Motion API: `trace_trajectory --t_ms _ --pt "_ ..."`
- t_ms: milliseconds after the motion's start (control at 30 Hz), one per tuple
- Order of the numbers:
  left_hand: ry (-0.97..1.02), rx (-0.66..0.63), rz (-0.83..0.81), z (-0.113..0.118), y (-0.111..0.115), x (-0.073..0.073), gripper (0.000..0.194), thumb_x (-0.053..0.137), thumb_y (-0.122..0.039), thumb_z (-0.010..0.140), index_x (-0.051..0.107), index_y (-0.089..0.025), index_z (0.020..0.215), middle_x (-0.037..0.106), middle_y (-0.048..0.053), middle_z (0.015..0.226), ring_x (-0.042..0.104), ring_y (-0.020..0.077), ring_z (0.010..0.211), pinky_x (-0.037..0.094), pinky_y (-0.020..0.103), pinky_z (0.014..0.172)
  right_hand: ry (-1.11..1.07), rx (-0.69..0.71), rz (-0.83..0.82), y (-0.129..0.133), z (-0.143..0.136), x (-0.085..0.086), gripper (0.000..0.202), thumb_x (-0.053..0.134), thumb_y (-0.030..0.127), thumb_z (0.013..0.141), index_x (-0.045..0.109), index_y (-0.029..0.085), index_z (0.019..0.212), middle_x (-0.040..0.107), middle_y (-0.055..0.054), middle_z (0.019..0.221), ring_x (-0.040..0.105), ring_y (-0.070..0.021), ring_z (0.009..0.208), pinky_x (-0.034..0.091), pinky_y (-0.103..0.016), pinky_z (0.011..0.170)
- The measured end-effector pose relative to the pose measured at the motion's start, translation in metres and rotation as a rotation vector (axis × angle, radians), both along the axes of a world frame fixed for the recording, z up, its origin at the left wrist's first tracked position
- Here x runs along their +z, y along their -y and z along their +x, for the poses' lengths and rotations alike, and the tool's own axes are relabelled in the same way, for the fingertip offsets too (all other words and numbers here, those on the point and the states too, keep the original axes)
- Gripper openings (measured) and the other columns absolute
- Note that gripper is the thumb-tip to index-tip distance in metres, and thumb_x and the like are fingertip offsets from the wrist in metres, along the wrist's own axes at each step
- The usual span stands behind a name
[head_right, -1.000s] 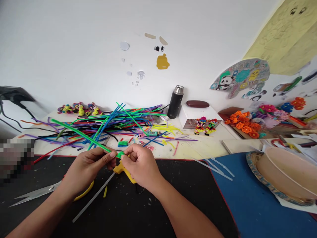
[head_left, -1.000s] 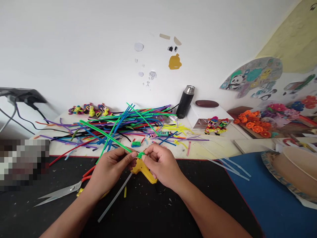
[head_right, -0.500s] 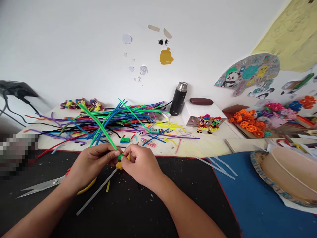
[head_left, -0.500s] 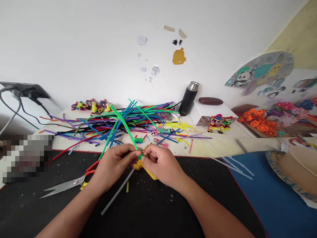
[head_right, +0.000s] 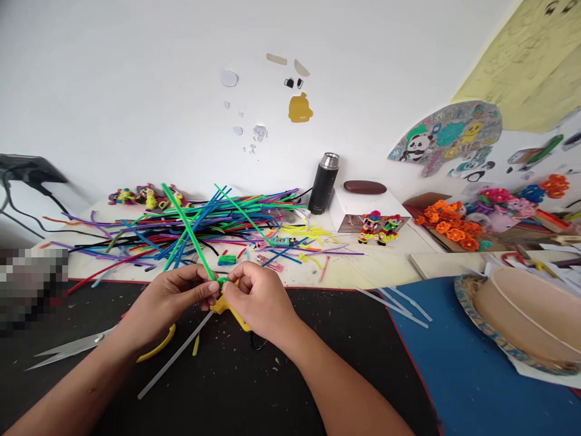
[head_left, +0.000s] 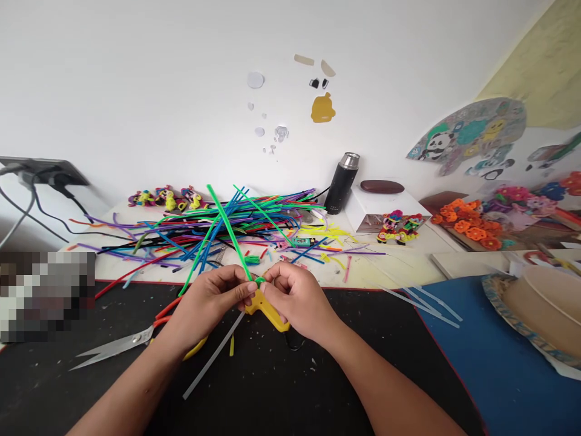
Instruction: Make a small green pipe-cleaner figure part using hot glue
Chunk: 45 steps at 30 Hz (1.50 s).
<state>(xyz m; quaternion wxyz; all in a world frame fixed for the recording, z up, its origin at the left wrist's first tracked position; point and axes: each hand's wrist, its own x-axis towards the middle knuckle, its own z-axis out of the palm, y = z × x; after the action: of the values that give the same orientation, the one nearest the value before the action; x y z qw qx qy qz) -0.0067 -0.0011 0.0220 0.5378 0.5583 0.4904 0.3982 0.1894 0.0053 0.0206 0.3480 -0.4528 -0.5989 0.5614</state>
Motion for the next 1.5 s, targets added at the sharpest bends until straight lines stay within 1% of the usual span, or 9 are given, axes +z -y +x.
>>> trace_trajectory --t_ms 267,467,600,700,800,933,1100,1300,1500 --pt "-0.038 -0.038 0.036 0.005 0.001 -0.003 0.038 0.078 -0.054 0.087 0.066 -0.020 0.076 0.069 0.000 0.065 0.063 0.0155 0.058 0.053 0.027 0.059 0.017 -0.022 0.005 -0.001 0.000 -0.001 0.010 0.065 0.020 0.090 0.057 0.022 0.084 0.048 0.011 0.053 0.046 -0.0088 0.041 0.035 -0.022 0.048" --pt "0.085 -0.003 -0.004 0.001 0.000 -0.006 0.031 0.085 -0.049 0.085 0.074 -0.020 0.083 0.071 0.001 0.071 0.065 0.0158 0.066 0.054 0.025 0.062 0.029 -0.022 0.035 0.000 0.001 0.000 0.010 0.064 0.021 0.091 0.058 0.022 0.083 0.050 0.010 0.054 0.046 -0.0099 0.043 0.035 -0.023 0.049" --pt "0.071 0.020 -0.017 -0.002 0.000 -0.009 0.029 0.088 -0.046 0.083 0.077 -0.019 0.082 0.074 0.002 0.073 0.066 0.0161 0.067 0.055 0.026 0.064 0.028 -0.033 0.036 -0.001 0.001 0.000 0.009 0.064 0.021 0.090 0.058 0.023 0.085 0.050 0.010 0.055 0.047 -0.0104 0.044 0.035 -0.023 0.049" --pt "0.114 0.027 -0.040 -0.003 0.000 -0.011 0.029 0.087 -0.047 0.084 0.079 -0.019 0.085 0.075 0.003 0.073 0.067 0.0166 0.066 0.055 0.026 0.062 0.017 -0.049 0.040 -0.002 0.002 0.001 0.008 0.064 0.022 0.091 0.058 0.023 0.085 0.050 0.009 0.056 0.047 -0.0106 0.044 0.035 -0.023 0.048" --pt "0.143 0.027 -0.055 -0.003 0.000 -0.013 0.031 0.087 -0.048 0.084 0.078 -0.018 0.082 0.076 0.004 0.073 0.067 0.0162 0.065 0.055 0.025 0.061 0.017 -0.052 0.043 -0.003 0.002 0.000 0.008 0.064 0.019 0.090 0.058 0.022 0.086 0.049 0.010 0.055 0.047 -0.0105 0.044 0.034 -0.023 0.049" --pt "0.106 0.046 -0.034 -0.006 0.001 -0.013 0.030 0.088 -0.046 0.084 0.077 -0.018 0.079 0.076 0.004 0.073 0.068 0.0161 0.066 0.055 0.025 0.062 0.034 -0.034 0.071 -0.003 0.001 -0.002 0.010 0.064 0.018 0.091 0.057 0.022 0.084 0.049 0.010 0.053 0.046 -0.0100 0.044 0.033 -0.023 0.050" --pt "0.016 0.047 0.016 -0.007 0.000 -0.007 0.030 0.085 -0.046 0.086 0.076 -0.019 0.077 0.074 0.002 0.068 0.067 0.0161 0.065 0.056 0.025 0.065 0.075 0.026 0.095 -0.001 0.003 -0.002 0.011 0.064 0.022 0.092 0.059 0.021 0.083 0.049 0.010 0.053 0.045 -0.0098 0.046 0.034 -0.023 0.052" --pt "-0.045 0.032 0.038 -0.004 0.001 0.004 0.030 0.090 -0.046 0.075 0.076 -0.020 0.072 0.072 0.001 0.064 0.066 0.0167 0.063 0.055 0.025 0.062 0.115 0.020 0.127 -0.001 0.002 -0.007 0.009 0.064 0.022 0.091 0.060 0.021 0.084 0.048 0.009 0.055 0.044 -0.0099 0.049 0.034 -0.022 0.052" --pt "-0.104 0.048 -0.003 -0.002 0.000 0.004 0.031 0.093 -0.047 0.068 0.083 -0.019 0.077 0.076 0.004 0.068 0.066 0.0175 0.062 0.053 0.025 0.058 0.203 0.004 0.166 0.000 0.000 -0.010 0.008 0.068 0.020 0.088 0.061 0.021 0.082 0.046 0.009 0.056 0.042 -0.0097 0.051 0.030 -0.022 0.050"
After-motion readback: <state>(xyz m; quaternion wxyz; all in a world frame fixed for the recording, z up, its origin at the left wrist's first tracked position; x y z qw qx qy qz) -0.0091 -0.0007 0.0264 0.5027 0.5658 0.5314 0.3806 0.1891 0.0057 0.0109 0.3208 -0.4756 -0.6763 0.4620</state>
